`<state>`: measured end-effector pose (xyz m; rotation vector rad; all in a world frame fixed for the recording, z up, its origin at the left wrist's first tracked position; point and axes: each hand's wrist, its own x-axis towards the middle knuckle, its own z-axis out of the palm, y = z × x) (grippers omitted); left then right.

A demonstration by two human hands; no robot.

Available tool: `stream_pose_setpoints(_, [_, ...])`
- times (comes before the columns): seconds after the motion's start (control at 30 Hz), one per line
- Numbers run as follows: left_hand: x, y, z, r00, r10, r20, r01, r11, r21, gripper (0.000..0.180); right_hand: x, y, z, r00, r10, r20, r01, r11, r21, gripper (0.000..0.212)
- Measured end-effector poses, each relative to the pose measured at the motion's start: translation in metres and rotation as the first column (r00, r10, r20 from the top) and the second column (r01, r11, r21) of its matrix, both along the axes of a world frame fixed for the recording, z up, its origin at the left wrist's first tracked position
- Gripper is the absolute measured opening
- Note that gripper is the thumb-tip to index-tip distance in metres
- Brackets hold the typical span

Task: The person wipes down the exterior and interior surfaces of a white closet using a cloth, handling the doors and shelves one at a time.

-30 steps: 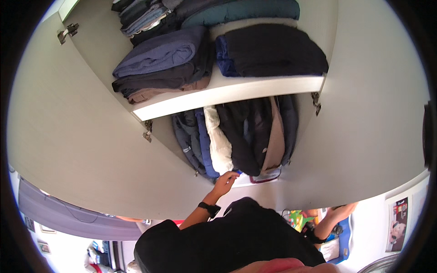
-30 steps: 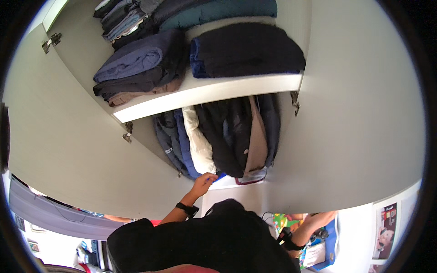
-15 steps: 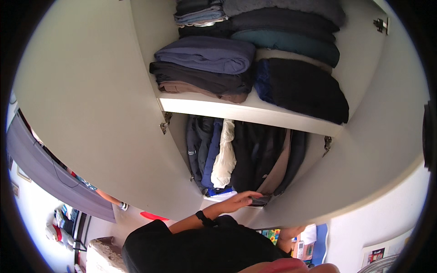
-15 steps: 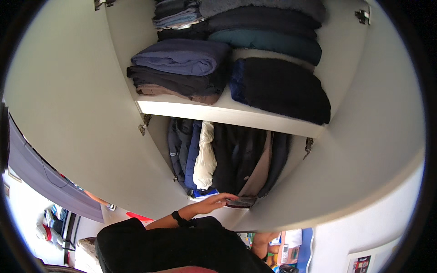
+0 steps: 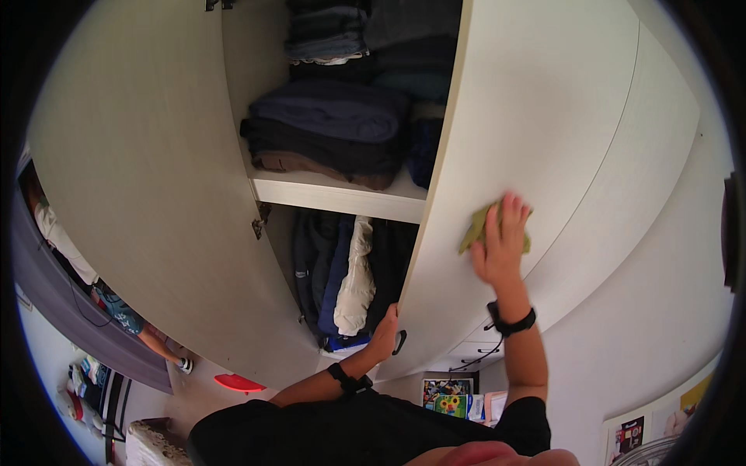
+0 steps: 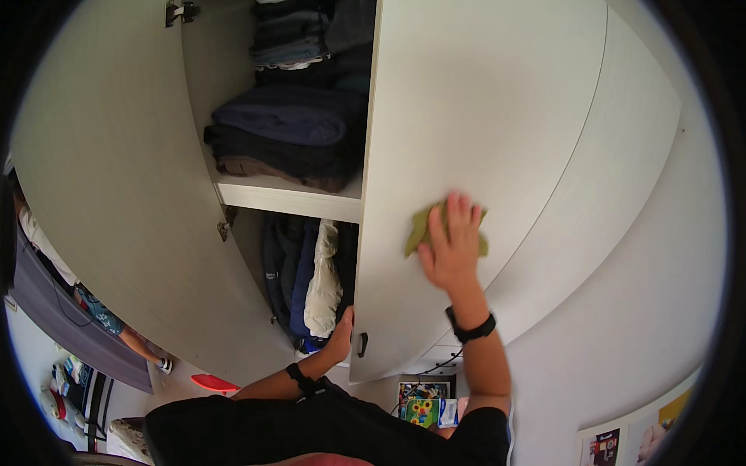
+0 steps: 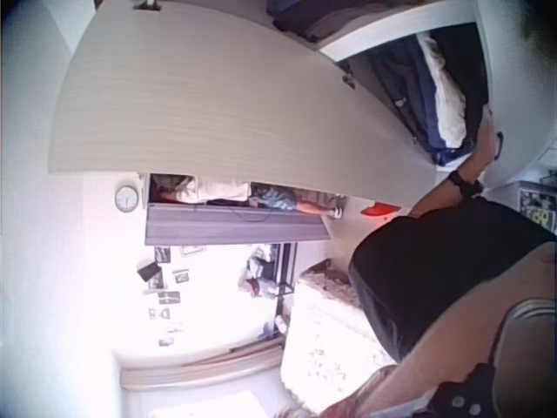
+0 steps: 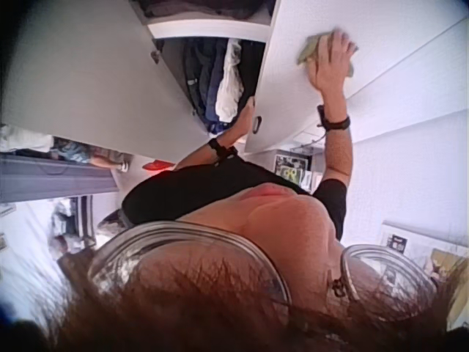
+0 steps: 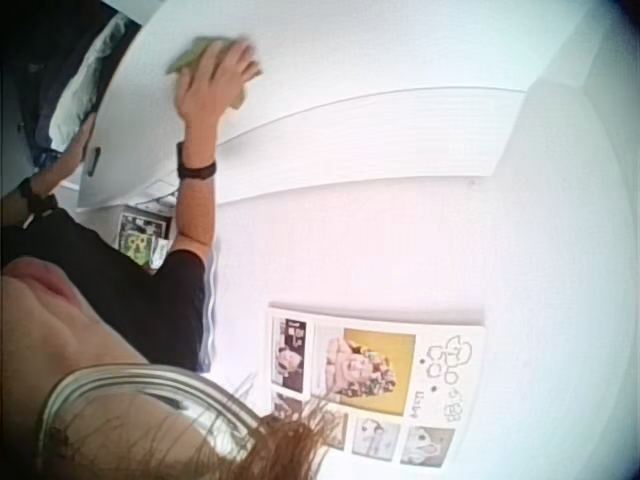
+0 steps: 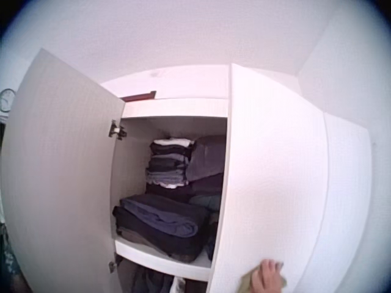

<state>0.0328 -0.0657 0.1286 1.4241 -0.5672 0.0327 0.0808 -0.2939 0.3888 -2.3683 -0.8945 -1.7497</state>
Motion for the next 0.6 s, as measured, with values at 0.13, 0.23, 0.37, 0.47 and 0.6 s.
stream_pose_setpoints(0.13, [0.004,-0.002,0.026,0.967,0.222,0.125,-0.230,0.972,0.049,0.031,0.015,0.003,0.119,0.996,-0.076,0.042,0.074,0.996,0.057,0.075])
stream_pose_setpoints(0.23, [-0.002,-0.006,0.037,0.884,0.387,0.262,-0.442,0.875,0.199,0.025,0.027,-0.004,0.208,0.973,-0.087,0.215,0.076,0.995,0.063,0.072])
stream_pose_setpoints(0.37, [0.004,-0.011,0.033,0.901,0.355,0.250,-0.394,0.910,0.130,0.022,0.036,-0.010,0.322,0.936,-0.015,0.352,0.022,1.000,-0.016,0.061])
stream_pose_setpoints(0.47, [0.023,-0.003,0.008,0.946,0.316,0.070,-0.322,0.941,0.099,0.023,0.022,0.030,0.352,0.967,-0.208,0.150,0.180,0.968,0.177,0.072])
stream_pose_setpoints(0.6, [0.028,-0.007,0.003,0.949,0.311,0.046,-0.314,0.946,0.075,0.033,0.038,0.034,0.299,0.920,-0.264,0.291,0.250,0.965,0.084,0.062])
